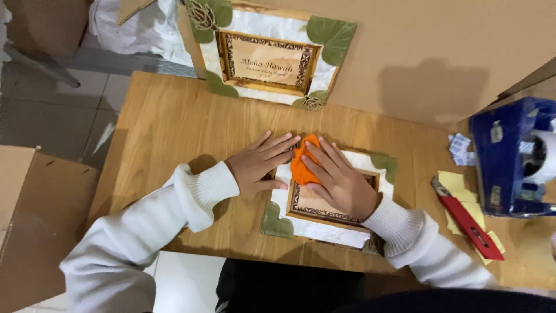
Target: Cleaning and wiping down decorative picture frames with a cloth at a workbench.
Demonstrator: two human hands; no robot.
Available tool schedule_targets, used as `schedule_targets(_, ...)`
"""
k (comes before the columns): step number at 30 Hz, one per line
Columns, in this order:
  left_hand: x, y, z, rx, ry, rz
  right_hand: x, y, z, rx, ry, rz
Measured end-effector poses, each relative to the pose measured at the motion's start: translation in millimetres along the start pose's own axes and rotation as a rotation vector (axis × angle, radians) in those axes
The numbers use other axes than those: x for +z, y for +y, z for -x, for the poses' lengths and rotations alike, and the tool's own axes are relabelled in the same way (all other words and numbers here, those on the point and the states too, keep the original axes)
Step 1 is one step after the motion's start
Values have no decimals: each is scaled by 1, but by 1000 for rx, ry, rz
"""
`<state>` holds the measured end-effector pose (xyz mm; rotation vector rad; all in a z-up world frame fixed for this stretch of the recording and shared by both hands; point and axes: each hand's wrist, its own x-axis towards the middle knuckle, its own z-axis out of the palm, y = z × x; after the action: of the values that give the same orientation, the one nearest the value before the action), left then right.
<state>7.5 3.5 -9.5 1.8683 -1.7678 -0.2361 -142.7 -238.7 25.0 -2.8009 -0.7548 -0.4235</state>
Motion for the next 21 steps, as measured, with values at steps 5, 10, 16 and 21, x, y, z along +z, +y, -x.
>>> schedule_targets(5,1,3,-2,14,40,-20,-2,-9,2,-32,-46,-40)
schedule_targets(10,-3,6,-5,-10,24,4,1,-18,4,26,-18,-57)
schedule_targets(16,-6,5,-7,-18,3,8,-11,-27,-5,198,-75,-355)
schedule_targets(21,-4,4,-5,-29,-10,26,-13,-24,0,-113,-9,-487)
